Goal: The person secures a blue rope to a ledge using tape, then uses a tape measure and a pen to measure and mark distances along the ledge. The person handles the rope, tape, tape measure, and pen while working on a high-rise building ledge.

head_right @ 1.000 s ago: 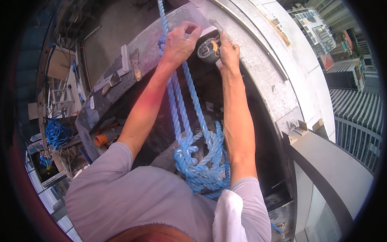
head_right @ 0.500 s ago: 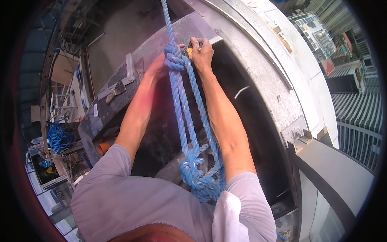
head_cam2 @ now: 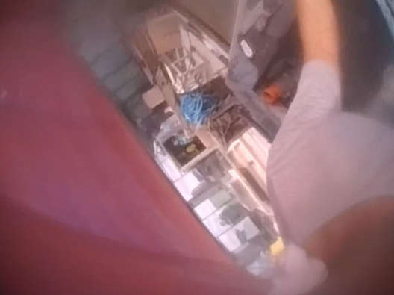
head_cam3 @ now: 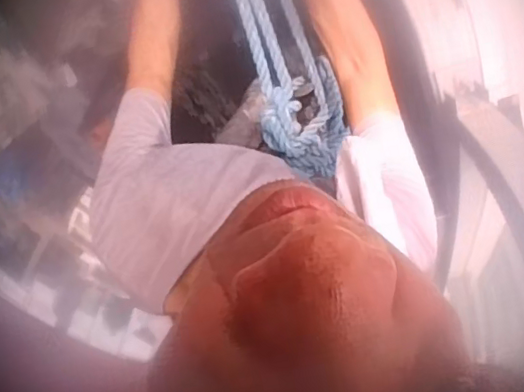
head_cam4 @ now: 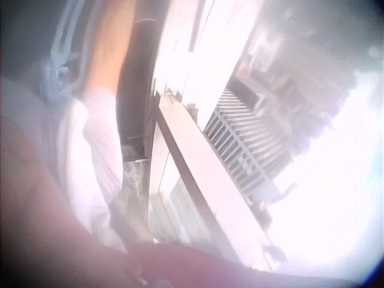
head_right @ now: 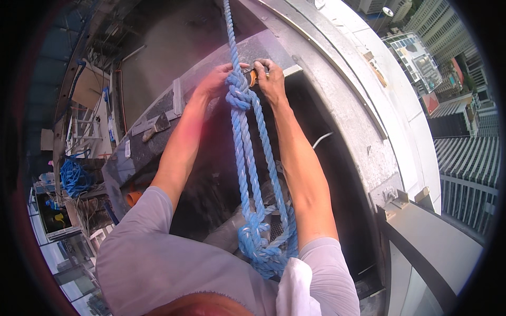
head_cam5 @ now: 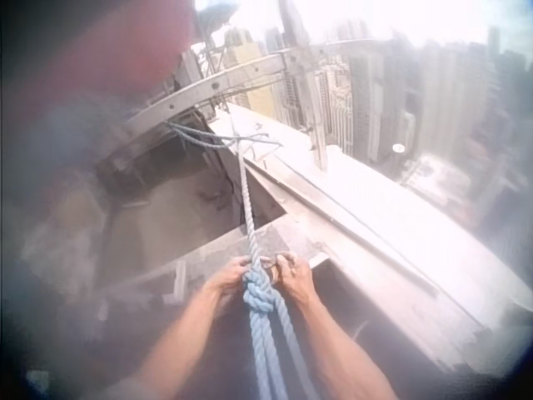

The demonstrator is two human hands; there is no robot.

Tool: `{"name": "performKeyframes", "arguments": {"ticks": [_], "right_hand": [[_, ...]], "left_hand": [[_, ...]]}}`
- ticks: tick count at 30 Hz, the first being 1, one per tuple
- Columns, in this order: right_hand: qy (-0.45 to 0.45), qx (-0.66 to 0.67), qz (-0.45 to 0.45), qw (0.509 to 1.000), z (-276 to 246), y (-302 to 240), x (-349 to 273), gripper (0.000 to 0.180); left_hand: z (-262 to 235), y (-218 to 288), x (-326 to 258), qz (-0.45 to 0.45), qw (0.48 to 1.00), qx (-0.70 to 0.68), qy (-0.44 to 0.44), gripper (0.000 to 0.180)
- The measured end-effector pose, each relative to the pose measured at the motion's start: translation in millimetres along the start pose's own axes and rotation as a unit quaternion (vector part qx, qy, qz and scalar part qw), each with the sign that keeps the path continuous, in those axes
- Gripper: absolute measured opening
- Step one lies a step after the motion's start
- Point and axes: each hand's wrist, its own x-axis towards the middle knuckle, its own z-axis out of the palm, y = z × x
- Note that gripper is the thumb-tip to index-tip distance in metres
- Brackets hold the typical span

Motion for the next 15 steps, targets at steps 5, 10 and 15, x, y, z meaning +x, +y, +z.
{"name": "performKeyframes", "arguments": {"ticks": [5,10,15], "right_hand": [[-0.064,0.030,-0.006,0.997,-11,3,-5,0.040],[-0.017,-0.107,0.003,0.994,-7,-23,-6,0.035],[0.082,-0.096,0.042,0.991,-16,-10,5,0.039]], "left_hand": [[9,14,26,0.007,0.992,0.101,0.075,0.028],[0,5,38,-0.037,0.992,0.120,0.021,0.037],[0,21,38,-0.062,0.970,0.223,0.069,0.044]]}}
